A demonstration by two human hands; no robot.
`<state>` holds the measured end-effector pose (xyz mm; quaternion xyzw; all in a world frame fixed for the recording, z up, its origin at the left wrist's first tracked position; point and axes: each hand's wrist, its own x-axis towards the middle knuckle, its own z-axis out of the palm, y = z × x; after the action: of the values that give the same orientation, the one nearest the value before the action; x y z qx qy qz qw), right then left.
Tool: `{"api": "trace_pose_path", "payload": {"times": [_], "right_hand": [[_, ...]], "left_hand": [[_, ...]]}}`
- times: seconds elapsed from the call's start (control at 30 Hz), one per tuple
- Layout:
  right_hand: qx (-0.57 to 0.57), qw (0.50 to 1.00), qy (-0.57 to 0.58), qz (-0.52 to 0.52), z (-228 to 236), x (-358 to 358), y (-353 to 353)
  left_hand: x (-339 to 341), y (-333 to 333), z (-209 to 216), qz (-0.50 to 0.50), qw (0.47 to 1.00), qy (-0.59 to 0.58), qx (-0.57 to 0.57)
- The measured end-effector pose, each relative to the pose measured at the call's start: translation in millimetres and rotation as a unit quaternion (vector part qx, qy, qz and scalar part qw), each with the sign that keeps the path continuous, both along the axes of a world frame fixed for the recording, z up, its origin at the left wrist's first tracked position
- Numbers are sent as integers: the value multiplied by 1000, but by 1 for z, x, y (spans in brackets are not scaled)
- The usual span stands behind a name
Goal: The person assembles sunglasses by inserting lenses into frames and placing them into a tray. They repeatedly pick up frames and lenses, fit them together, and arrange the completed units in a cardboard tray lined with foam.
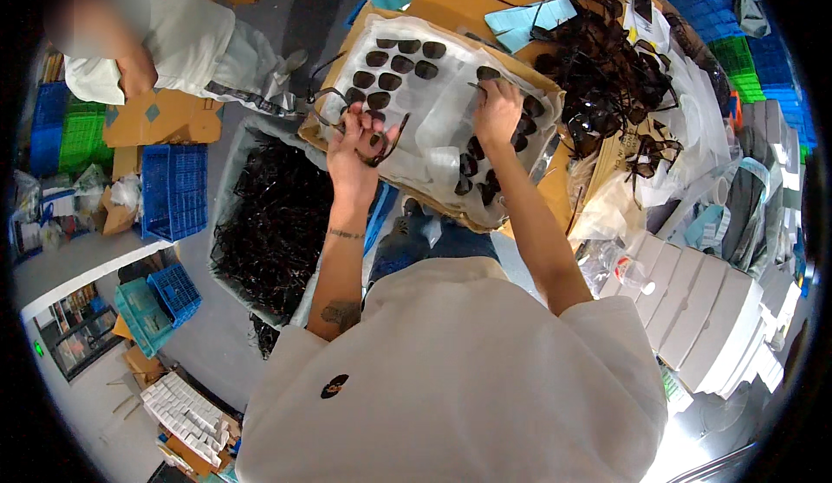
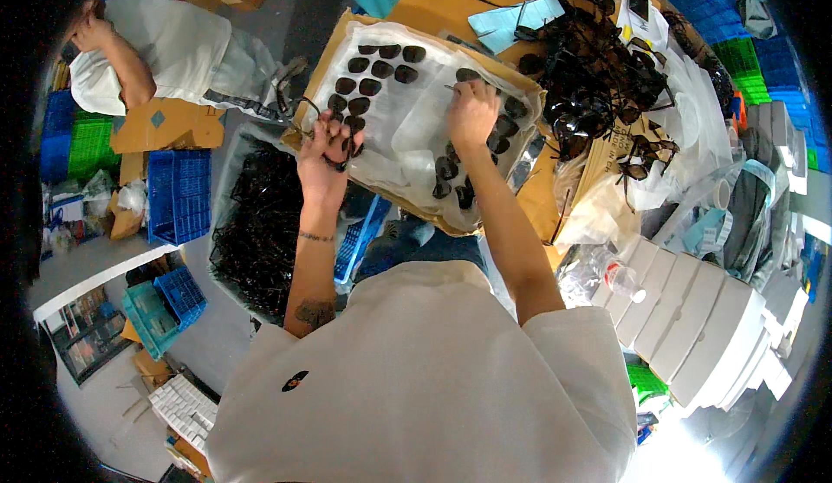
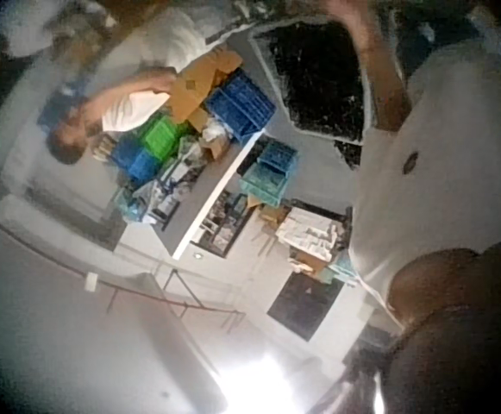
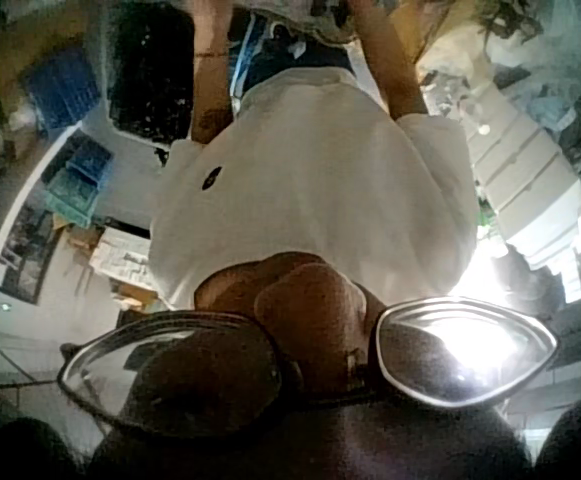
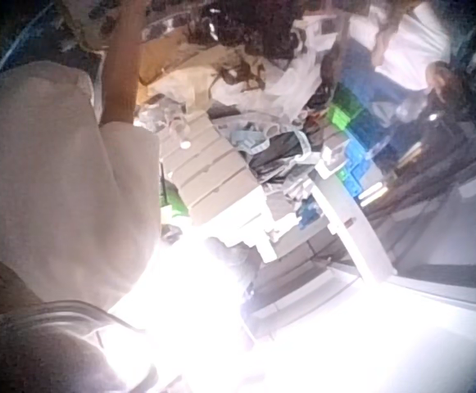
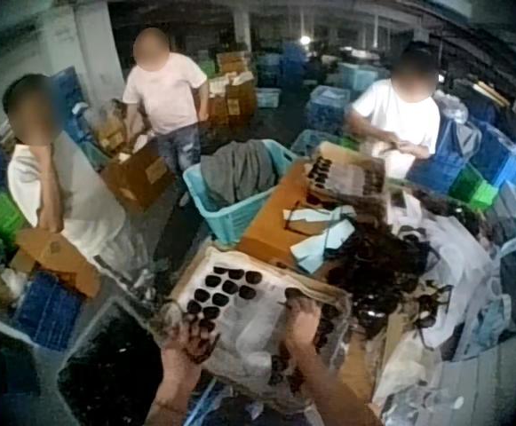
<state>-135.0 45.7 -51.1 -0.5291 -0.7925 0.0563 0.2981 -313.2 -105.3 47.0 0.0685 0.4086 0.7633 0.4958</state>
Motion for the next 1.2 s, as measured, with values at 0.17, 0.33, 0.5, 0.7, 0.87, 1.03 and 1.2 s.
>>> {"api": "trace_pose_path", "payload": {"times": [0.17, 0.33, 0.5, 0.7, 0.87, 1.03, 1.2], "right_hand": [[16, 995, -96, 19, -28, 0, 2], [-27, 999, -27, 39, -11, 9, -14], [-42, 937, 327, -118, 106, 122, 7], [-21, 893, 343, -291, 128, 349, 29], [-12, 949, 42, -312, 113, 409, 44], [5, 973, -34, -227, 92, 396, 89], [-85, 940, -296, -146, 63, 385, 123]], "left_hand": [[-9, -30, 3, -46, 992, -79, 89], [20, -30, 38, -26, 996, 43, 71], [75, -30, 53, -222, 955, 181, 76], [193, -14, 30, -433, 890, 126, 59], [257, 9, -37, -373, 555, 711, 217], [272, 9, -121, -420, 368, 810, 181], [279, 0, -108, -401, 372, 817, 182]]}}
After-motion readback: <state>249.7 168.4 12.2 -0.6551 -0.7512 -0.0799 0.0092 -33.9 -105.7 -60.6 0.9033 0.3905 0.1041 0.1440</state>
